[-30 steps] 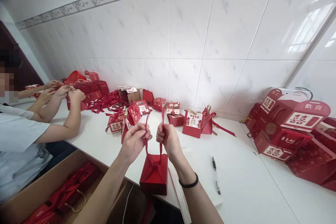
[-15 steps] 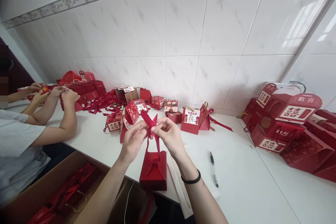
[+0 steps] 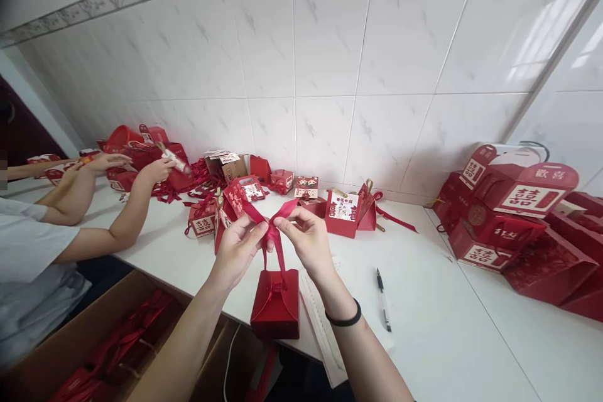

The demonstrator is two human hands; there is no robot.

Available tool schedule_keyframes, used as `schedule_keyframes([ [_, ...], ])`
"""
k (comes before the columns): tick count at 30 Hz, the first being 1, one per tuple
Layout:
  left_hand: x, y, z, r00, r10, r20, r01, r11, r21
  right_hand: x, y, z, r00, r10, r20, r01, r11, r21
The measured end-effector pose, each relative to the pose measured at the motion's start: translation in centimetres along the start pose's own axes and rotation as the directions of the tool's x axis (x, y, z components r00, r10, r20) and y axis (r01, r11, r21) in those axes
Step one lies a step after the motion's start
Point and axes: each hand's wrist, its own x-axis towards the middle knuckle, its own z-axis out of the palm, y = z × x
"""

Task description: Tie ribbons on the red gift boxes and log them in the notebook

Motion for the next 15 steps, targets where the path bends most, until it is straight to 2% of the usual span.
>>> schedule_keyframes([
  [2, 0.1, -0.1, 0.0, 0.998, -0.044, -0.037, 0.042, 0.997, -0.06, -0.4, -0.1, -0.1, 0.988, -0.149, -0.039, 0.142, 0.979, -0.143],
  [3, 0.2, -0.2, -0.1, 0.996, -0.067, -0.051, 0.062, 0.994, -0.087, -0.6, -0.1, -0.3, 0.972, -0.233, -0.012, 0.224, 0.948, -0.228],
  [6, 0.4, -0.2, -0.5, 0.993, -0.083, -0.081, 0.074, 0.992, -0.102, -1.7, -0.1, -0.6, 0.896, -0.415, 0.159, 0.44, 0.777, -0.45],
  [8, 0.5, -0.3, -0.8, 0.996, -0.035, -0.078, 0.032, 0.999, -0.031, -2.3, -0.1, -0.8, 0.862, -0.437, 0.255, 0.505, 0.705, -0.498],
  [9, 0.5, -0.3, -0.9, 0.998, 0.002, -0.063, -0.001, 1.0, 0.026, -2.5, 0.0, -0.8, 0.863, -0.42, 0.28, 0.505, 0.709, -0.492],
  [11, 0.5, -0.2, -1.1, 0.997, 0.081, -0.005, -0.079, 0.985, 0.155, -2.5, 0.1, -0.8, 0.905, -0.336, 0.262, 0.422, 0.797, -0.432],
  [13, 0.4, -0.1, -1.1, 0.987, 0.147, 0.067, -0.16, 0.952, 0.26, -2.3, 0.2, -0.8, 0.963, -0.191, 0.188, 0.24, 0.926, -0.29],
  [15, 0.3, 0.2, -1.1, 0.972, 0.195, 0.127, -0.227, 0.915, 0.334, -2.1, 0.4, -0.9, 0.985, -0.002, 0.173, 0.026, 0.991, -0.135],
])
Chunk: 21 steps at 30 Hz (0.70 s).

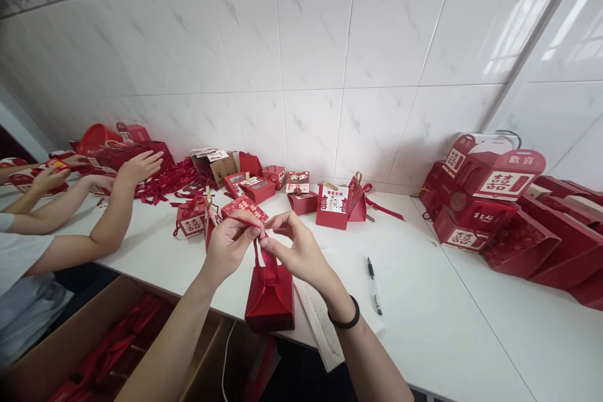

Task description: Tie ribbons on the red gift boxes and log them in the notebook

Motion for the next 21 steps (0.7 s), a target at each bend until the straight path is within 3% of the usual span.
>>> schedule_keyframes([
  [2, -0.1, 0.2, -0.2, 0.998, 0.065, 0.026, -0.067, 0.994, 0.081, 0.1, 0.2, 0.0, 0.988, 0.139, 0.061, -0.143, 0.987, 0.077],
  [4, -0.1, 0.4, -0.5, 0.987, 0.15, 0.06, -0.159, 0.971, 0.178, 0.1, 0.3, 0.0, 0.982, 0.181, 0.049, -0.183, 0.983, 0.023],
  [7, -0.3, 0.4, -0.8, 0.938, 0.308, 0.162, -0.344, 0.885, 0.312, -0.2, 0.3, 0.4, 0.993, 0.081, -0.082, -0.096, 0.977, -0.193],
  [12, -0.7, 0.1, -0.7, 0.798, 0.555, 0.235, -0.598, 0.678, 0.428, -0.7, 0.6, 1.6, 0.98, -0.12, -0.16, 0.037, 0.895, -0.445],
  [16, -1.0, -0.3, -0.6, 0.708, 0.659, 0.255, -0.685, 0.55, 0.478, -0.9, 1.0, 2.2, 0.968, -0.184, -0.171, 0.094, 0.896, -0.433],
  [19, -1.3, -0.9, -0.8, 0.66, 0.707, 0.256, -0.718, 0.492, 0.492, -1.0, 1.1, 2.3, 0.967, -0.075, -0.245, -0.017, 0.935, -0.354],
  [21, -1.6, -1.5, -0.9, 0.653, 0.71, 0.263, -0.721, 0.476, 0.504, -1.1, 1.0, 2.2, 0.969, 0.037, -0.245, -0.1, 0.962, -0.252],
])
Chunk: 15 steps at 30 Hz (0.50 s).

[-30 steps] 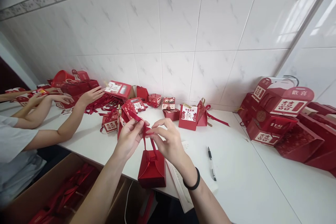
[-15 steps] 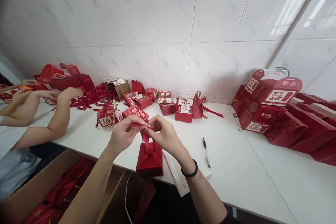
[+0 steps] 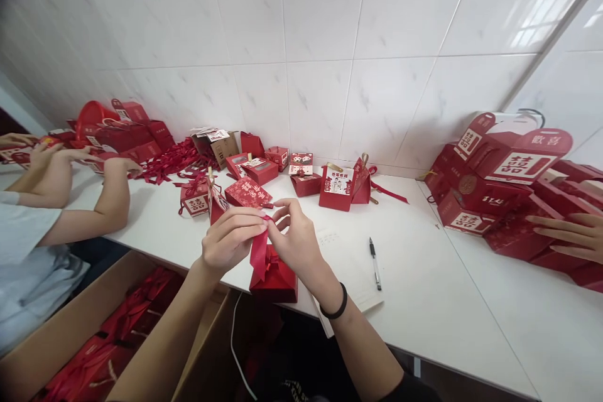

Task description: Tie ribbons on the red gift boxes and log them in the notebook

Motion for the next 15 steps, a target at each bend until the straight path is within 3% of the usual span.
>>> schedule_keyframes([
  [5, -1.7, -0.2, 0.3, 0.992, -0.08, 0.097, 0.083, 0.996, -0.029, -0.1, -0.8, -0.7, 0.987, 0.112, 0.117, -0.14, 0.954, 0.264],
  [9, -1.8, -0.2, 0.5, 0.994, -0.104, 0.039, 0.107, 0.991, -0.077, -0.2, -1.1, -1.0, 0.975, 0.14, 0.175, -0.205, 0.874, 0.441],
  [12, -1.3, 0.3, 1.1, 0.993, -0.092, -0.08, 0.083, 0.99, -0.11, -0.2, -1.4, -0.4, 0.978, 0.198, 0.06, -0.204, 0.885, 0.417],
  [15, -0.9, 1.5, 2.0, 0.938, -0.279, -0.206, 0.216, 0.935, -0.281, 0.0, -1.9, 0.4, 0.969, 0.216, -0.122, -0.157, 0.914, 0.375],
])
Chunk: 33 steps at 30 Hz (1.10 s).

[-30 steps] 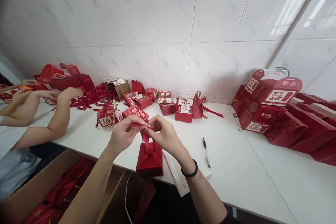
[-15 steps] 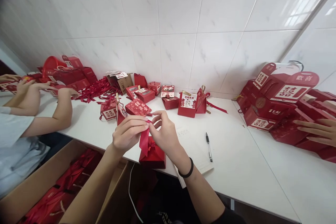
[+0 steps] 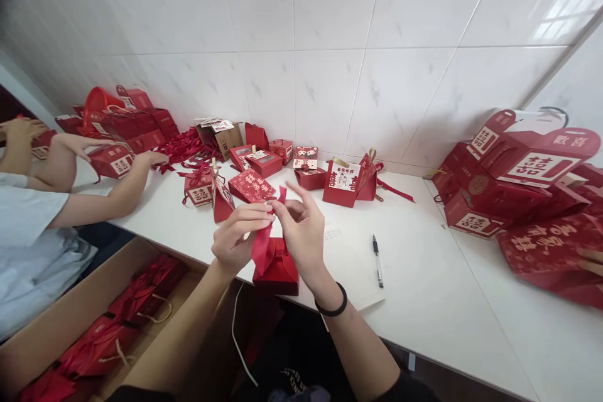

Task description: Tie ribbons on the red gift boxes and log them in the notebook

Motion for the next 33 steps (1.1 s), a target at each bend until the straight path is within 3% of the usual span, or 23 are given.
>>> schedule_keyframes([
  [2, -0.4, 0.7, 0.7, 0.969, -0.219, -0.115, 0.202, 0.969, -0.141, 0.2, -0.2, 0.2, 0.998, 0.021, -0.059, -0.017, 0.998, 0.057],
  [4, -0.8, 1.3, 1.2, 0.892, -0.415, -0.18, 0.365, 0.895, -0.257, 0.5, -0.4, 0.1, 0.993, 0.116, -0.03, -0.109, 0.981, 0.163],
  [7, -1.2, 1.7, 1.4, 0.774, -0.601, -0.199, 0.496, 0.771, -0.4, 1.1, -0.3, -0.5, 0.968, 0.242, 0.069, -0.252, 0.94, 0.232],
  [9, -1.2, 1.7, 1.4, 0.706, -0.689, -0.166, 0.538, 0.673, -0.507, 1.4, -0.3, -0.8, 0.978, 0.207, 0.041, -0.211, 0.967, 0.146],
  [11, -1.0, 1.7, 1.4, 0.645, -0.756, -0.109, 0.57, 0.572, -0.589, 1.4, -0.5, -0.9, 0.996, 0.092, -0.02, -0.092, 0.996, 0.0],
  [16, -0.2, 1.9, 1.7, 0.524, -0.851, -0.04, 0.636, 0.422, -0.645, 1.7, -1.5, -0.3, 0.985, -0.157, -0.072, 0.139, 0.967, -0.211],
  [21, -0.6, 2.1, 1.5, 0.477, -0.879, -0.004, 0.634, 0.347, -0.691, 1.4, -1.3, -0.7, 0.924, -0.364, -0.12, 0.297, 0.878, -0.376],
  [23, -1.2, 2.1, 1.1, 0.438, -0.899, -0.02, 0.626, 0.321, -0.71, 0.9, -0.8, -1.6, 0.895, -0.416, -0.162, 0.326, 0.857, -0.4],
  [29, -4.2, 1.4, -1.6, 0.191, -0.968, -0.164, 0.644, 0.25, -0.723, -1.3, 0.3, -5.7, 0.865, -0.432, -0.254, 0.275, 0.833, -0.48],
  [33, -6.6, 0.8, -3.7, 0.033, -0.984, -0.173, 0.717, 0.144, -0.682, -3.1, 0.7, -8.6, 0.848, -0.404, -0.343, 0.169, 0.82, -0.547],
])
